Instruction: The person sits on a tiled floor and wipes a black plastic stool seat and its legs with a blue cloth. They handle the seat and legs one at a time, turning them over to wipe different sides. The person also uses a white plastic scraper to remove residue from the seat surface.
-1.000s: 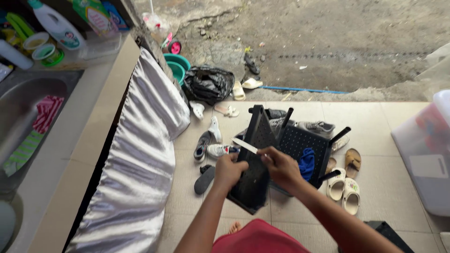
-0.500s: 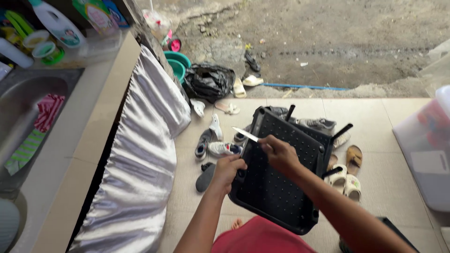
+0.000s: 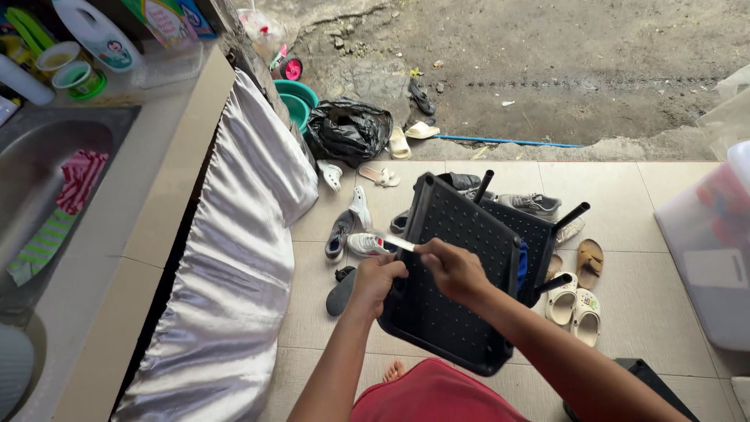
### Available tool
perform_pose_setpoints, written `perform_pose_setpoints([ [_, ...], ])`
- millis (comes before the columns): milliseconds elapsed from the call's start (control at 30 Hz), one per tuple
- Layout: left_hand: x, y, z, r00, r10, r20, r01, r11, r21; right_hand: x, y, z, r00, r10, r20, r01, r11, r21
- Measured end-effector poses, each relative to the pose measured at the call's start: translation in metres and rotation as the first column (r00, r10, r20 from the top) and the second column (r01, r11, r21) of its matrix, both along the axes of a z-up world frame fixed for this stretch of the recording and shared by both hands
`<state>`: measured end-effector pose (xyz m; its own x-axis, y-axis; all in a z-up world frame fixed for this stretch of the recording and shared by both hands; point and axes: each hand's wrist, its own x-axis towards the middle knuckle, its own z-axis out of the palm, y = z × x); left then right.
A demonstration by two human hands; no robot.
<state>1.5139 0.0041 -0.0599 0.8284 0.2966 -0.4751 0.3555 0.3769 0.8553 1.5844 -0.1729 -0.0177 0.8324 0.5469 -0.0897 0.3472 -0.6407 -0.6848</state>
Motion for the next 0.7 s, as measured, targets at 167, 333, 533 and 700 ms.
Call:
perform_pose_setpoints([
  [167, 0.003, 0.008, 0.012, 1.0, -0.004, 0.004, 0.004, 0.998, -0.055, 0.01, 0.007, -0.005, 0.995, -0.026, 0.1, 0.01, 0.988, 0.154],
  [333, 0.003, 0.01, 0.011, 0.999, -0.022, 0.035, 0.021, 0.999, 0.029, 0.012, 0.005, -0.015, 0.995, 0.023, 0.096, -0.05, 0.954, 0.296],
  [533, 0.0, 0.01, 0.004, 0.996, -0.036, 0.084, 0.031, 0.998, 0.059, 0.002, 0.003, -0.01, 0.999, -0.031, -0.038, 0.036, 0.991, 0.13],
  [700, -0.006, 0.004, 0.007, 0.999, -0.026, 0.019, 0.027, 0.995, -0.097, -0.007, -0.001, -0.006, 0.993, -0.098, -0.058, 0.104, 0.988, 0.11],
])
